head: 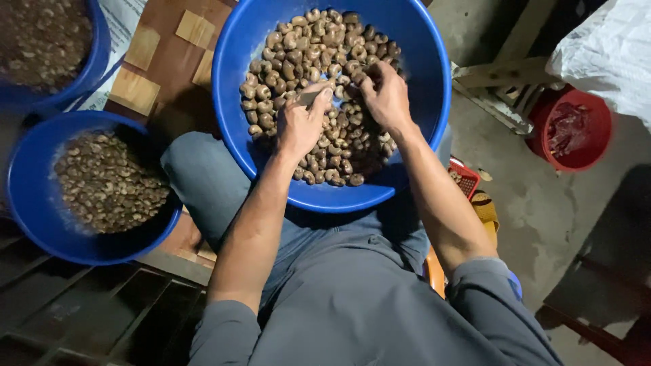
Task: Cleaning individual nuts using a small hand tool
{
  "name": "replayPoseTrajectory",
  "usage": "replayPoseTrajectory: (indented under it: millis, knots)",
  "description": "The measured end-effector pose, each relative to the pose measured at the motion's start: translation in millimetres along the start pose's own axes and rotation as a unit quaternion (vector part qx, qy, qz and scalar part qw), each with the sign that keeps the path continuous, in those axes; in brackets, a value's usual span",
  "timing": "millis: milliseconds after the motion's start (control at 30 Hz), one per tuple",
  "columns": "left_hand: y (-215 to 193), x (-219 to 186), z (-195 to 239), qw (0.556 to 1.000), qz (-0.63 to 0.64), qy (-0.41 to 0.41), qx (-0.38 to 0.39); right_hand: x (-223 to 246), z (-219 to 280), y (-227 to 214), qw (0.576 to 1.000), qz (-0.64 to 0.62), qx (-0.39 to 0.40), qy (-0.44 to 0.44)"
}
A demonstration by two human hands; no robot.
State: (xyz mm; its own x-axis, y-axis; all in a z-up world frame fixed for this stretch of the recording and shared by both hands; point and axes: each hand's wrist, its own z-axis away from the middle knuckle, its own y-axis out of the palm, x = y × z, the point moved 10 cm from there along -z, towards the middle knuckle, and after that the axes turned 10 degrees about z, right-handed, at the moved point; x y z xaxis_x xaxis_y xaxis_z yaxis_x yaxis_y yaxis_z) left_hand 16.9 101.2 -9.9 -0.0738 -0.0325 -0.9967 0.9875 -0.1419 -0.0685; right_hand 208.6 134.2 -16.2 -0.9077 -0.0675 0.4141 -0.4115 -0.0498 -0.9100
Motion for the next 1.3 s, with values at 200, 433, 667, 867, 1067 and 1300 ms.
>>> replayPoseTrajectory:
  millis: [200,433,667,867,1067,1300]
  knots:
    - [-2,-39,1,0.989,0.072,0.130,0.006,20,30,15,0.846,-0.497,0.017,0.195]
    - [-9,-51,1,0.975,0.118,0.183,-0.037,38,39,20,0.810,-0.580,0.010,0.079]
    - [-8,-52,0,0.979,0.152,0.135,0.006,35,38,23,0.803,-0.592,0.013,0.060]
    - [-7,-49,-1,0.983,0.138,0.124,0.015,39,38,20,0.811,-0.584,0.003,0.021]
    - [-14,-43,-4,0.983,0.136,0.124,0.001,48,41,7,0.850,-0.526,-0.029,-0.023]
    - [-11,-47,1,0.983,0.121,0.135,-0.003,50,46,-16,0.900,-0.426,-0.079,-0.037]
